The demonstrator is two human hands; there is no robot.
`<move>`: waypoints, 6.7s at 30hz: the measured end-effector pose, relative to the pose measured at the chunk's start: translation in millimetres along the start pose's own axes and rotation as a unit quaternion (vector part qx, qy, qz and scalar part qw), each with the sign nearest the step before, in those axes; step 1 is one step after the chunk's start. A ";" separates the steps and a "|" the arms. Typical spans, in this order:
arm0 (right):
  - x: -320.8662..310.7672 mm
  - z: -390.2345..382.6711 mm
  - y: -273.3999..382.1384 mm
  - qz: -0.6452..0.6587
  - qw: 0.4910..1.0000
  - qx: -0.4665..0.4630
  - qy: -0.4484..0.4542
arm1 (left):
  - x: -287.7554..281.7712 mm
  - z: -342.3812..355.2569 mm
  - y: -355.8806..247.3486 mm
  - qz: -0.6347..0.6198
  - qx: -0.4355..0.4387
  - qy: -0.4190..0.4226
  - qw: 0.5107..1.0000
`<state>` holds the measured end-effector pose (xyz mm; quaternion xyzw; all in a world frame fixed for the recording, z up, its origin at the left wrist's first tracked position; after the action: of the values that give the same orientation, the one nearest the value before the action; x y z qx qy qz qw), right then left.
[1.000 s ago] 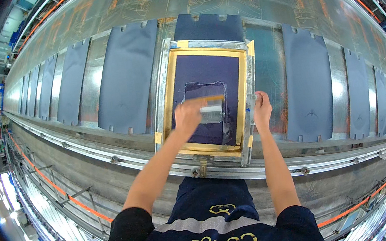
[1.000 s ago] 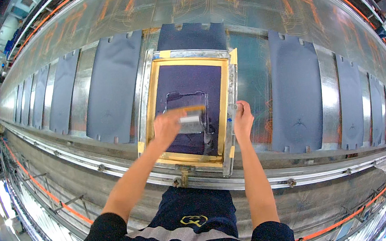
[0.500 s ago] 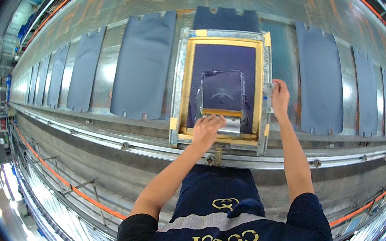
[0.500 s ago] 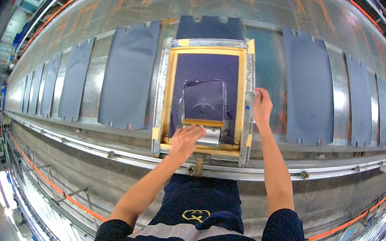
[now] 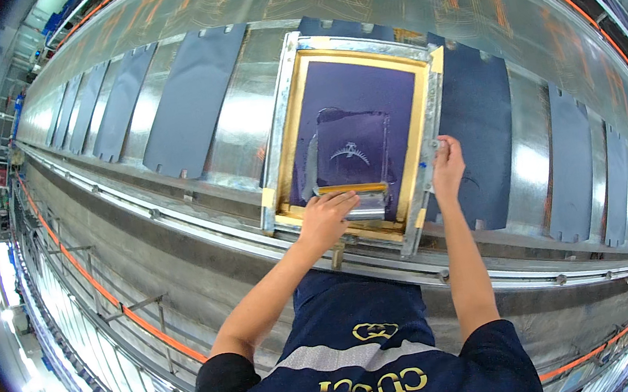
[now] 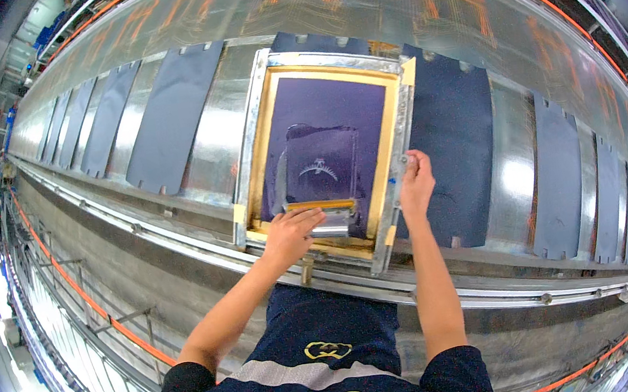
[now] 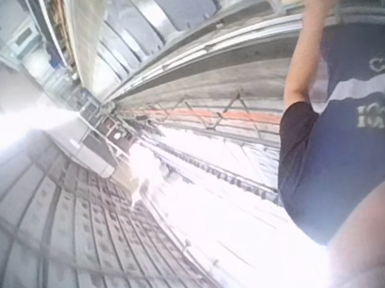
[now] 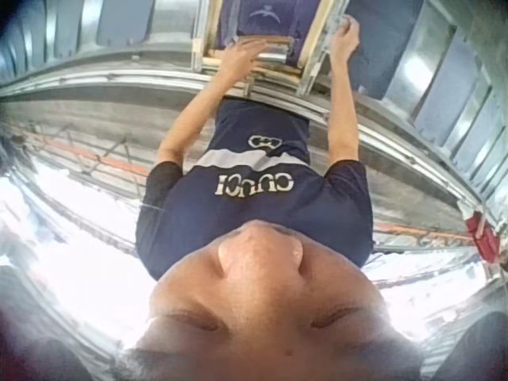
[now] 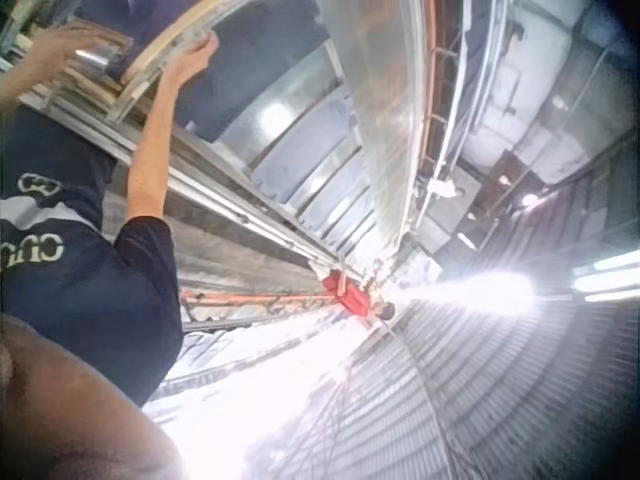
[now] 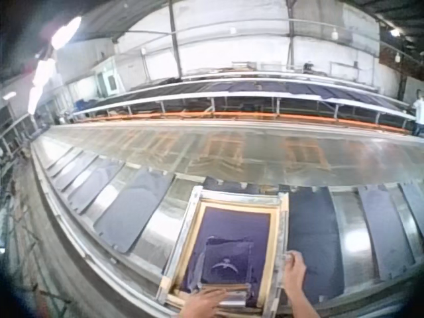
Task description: The person uses a squeegee to spread ink across a screen printing frame, then moves to a workbench to clean the squeegee and prepare blue ink in a container. The person handles the screen frame, squeegee, and ink containers throughout the process.
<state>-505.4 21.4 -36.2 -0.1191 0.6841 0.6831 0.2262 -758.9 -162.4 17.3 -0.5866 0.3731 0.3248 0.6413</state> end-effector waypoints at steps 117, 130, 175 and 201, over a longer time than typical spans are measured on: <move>500.2 -175.8 226.4 -0.006 0.998 0.060 -0.030 | -262.0 -113.5 513.6 0.054 0.030 -0.026 0.998; 496.8 -178.7 234.8 -0.002 0.996 0.090 0.017 | -266.6 -20.6 539.0 0.055 -0.013 -0.081 0.995; 870.9 -308.0 416.3 0.010 1.000 0.027 0.001 | -462.4 -267.1 866.2 0.019 -0.024 0.018 0.999; 897.7 -324.2 439.9 0.034 0.993 0.114 0.002 | -495.9 -211.1 909.6 0.091 0.044 -0.045 0.994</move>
<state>-1540.9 -151.0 -84.2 -0.0705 0.7615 0.6077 0.2141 -1809.7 -270.2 -27.5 -0.5063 0.4094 0.3913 0.6503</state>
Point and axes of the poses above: each hand's wrist, its own z-axis towards the middle knuckle, its own x-axis out of the palm, y = z × x, the point moved 4 cm from there along z, towards the middle knuckle, and after that the axes turned 1 degree about -z, right-handed, at the moved point
